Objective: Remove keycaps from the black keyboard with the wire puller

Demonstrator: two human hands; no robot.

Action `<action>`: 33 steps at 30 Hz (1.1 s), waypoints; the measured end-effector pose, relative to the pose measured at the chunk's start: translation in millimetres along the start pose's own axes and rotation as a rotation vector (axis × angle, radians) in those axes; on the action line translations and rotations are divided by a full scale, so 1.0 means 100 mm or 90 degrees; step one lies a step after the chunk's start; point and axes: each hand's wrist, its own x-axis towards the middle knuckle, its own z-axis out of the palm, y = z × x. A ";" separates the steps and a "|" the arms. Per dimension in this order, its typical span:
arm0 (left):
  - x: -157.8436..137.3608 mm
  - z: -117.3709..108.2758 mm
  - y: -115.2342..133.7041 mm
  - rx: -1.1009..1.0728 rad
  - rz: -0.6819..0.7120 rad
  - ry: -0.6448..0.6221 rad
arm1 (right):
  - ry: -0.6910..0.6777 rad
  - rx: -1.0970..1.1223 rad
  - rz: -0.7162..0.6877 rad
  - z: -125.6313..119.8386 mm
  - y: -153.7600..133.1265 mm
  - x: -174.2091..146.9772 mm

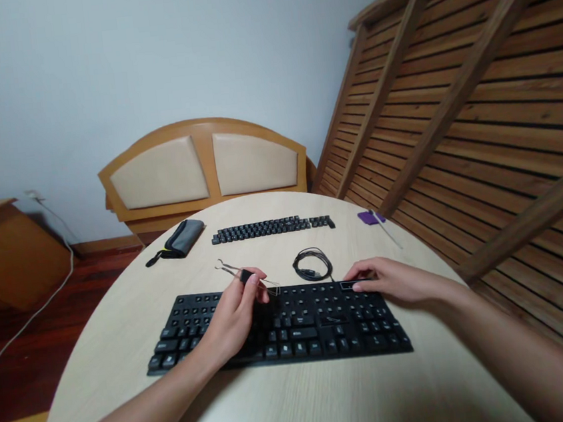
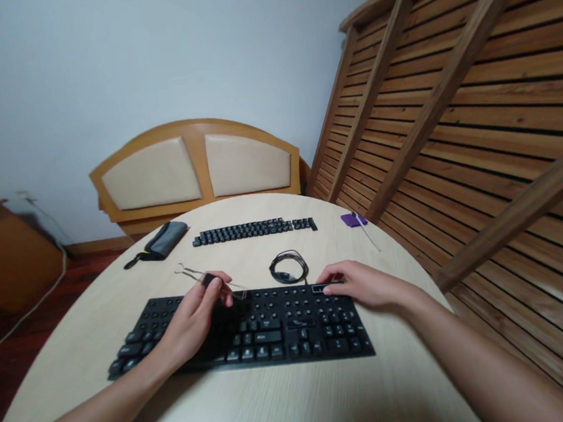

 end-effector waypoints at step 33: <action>0.32 -0.71 -0.09 0.290 0.103 -0.266 | -0.110 -0.232 -0.206 0.76 -0.62 0.42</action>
